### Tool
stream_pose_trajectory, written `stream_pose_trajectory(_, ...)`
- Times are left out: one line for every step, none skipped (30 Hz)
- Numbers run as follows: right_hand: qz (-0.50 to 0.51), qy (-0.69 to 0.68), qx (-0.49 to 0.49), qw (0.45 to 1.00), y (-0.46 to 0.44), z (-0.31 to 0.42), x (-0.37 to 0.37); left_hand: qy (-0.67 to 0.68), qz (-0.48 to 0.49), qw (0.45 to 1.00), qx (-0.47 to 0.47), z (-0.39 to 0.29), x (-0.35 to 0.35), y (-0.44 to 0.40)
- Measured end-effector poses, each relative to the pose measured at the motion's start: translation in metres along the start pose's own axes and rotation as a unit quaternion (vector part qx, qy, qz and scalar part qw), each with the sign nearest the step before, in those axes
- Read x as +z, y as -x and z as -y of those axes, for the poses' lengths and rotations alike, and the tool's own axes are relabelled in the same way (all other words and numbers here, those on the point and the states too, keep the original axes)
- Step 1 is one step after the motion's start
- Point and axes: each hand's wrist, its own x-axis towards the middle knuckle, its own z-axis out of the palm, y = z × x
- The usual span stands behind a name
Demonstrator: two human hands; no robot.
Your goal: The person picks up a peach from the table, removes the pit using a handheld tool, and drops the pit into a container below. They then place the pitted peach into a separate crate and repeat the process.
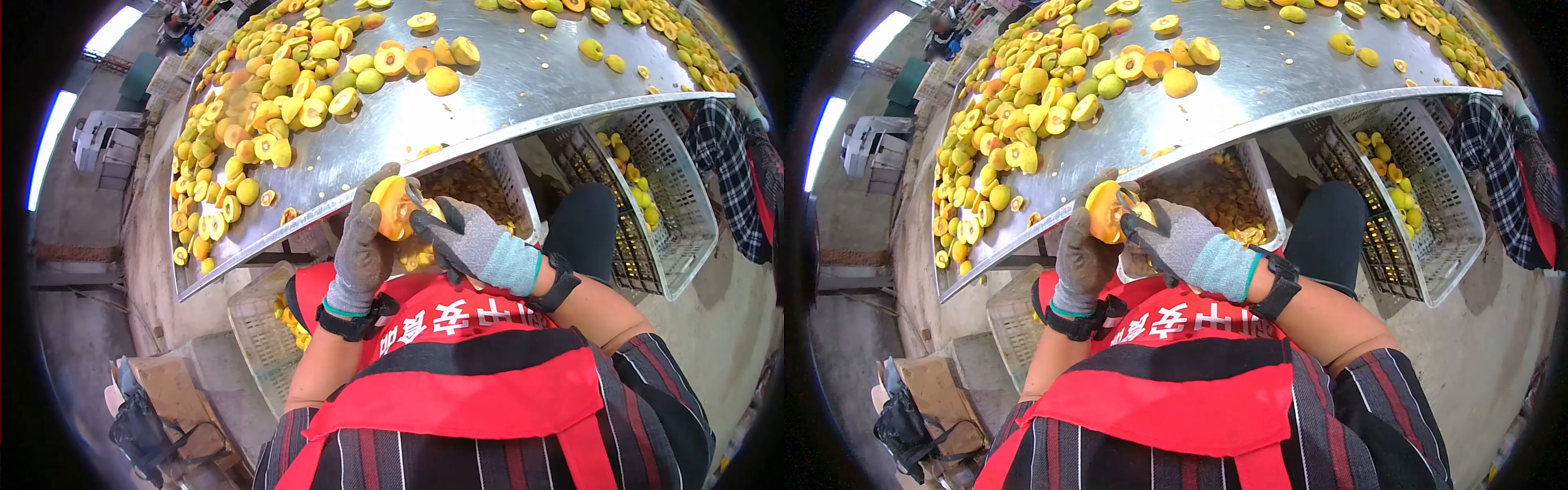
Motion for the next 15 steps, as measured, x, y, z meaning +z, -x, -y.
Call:
stream_pose_trajectory(-0.001,-0.001,0.006,1.0,-0.001,-0.001,0.001,0.001,0.0,1.0,0.0,0.001,0.002,0.0)
stream_pose_trajectory(-0.001,-0.001,0.008,1.0,0.0,0.001,0.003,-0.015,-0.022,1.0,0.006,0.002,0.003,0.002)
stream_pose_trajectory(-0.003,0.016,0.011,1.0,0.002,0.005,0.005,-0.033,-0.044,0.998,0.011,0.003,0.004,0.002)
stream_pose_trajectory(-0.006,0.033,0.014,0.999,0.002,0.007,0.006,-0.032,-0.045,0.998,0.011,0.003,0.004,0.002)
stream_pose_trajectory(-0.006,0.032,0.015,0.999,0.002,0.007,0.009,-0.033,-0.065,0.997,0.02,0.004,0.004,0.002)
stream_pose_trajectory(-0.015,0.055,-0.009,0.998,0.002,0.005,0.011,-0.035,-0.085,0.995,0.03,0.005,0.004,0.001)
stream_pose_trajectory(-0.025,0.078,-0.033,0.996,0.001,0.004,0.013,-0.034,-0.084,0.995,0.028,0.007,0.002,0.0)
stream_pose_trajectory(-0.026,0.078,-0.031,0.996,0.002,0.005,0.014,-0.074,-0.101,0.991,0.044,0.008,0.0,-0.001)
stream_pose_trajectory(-0.015,0.075,-0.043,0.996,0.002,0.006,0.016,-0.114,-0.117,0.985,0.061,0.008,0.0,-0.002)
stream_pose_trajectory(-0.004,0.071,-0.055,0.996,0.002,0.007,0.017,-0.114,-0.118,0.985,0.061,0.008,0.002,-0.002)
stream_pose_trajectory(-0.004,0.071,-0.055,0.996,0.003,0.008,0.017,-0.107,-0.126,0.983,0.074,0.007,0.007,-0.002)
stream_pose_trajectory(0.033,-0.013,0.008,0.999,0.002,0.01,0.018,-0.101,-0.134,0.982,0.087,0.004,0.011,-0.002)
stream_pose_trajectory(0.069,-0.097,0.071,0.99,0.002,0.01,0.018,-0.101,-0.134,0.982,0.087,0.001,0.012,-0.002)
stream_pose_trajectory(0.069,-0.097,0.071,0.99,0.003,0.008,0.019,-0.142,-0.119,0.979,0.088,-0.003,0.011,-0.003)
stream_pose_trajectory(0.032,0.033,-0.048,0.998,0.004,0.005,0.019,-0.183,-0.104,0.974,0.088,-0.007,0.011,-0.003)
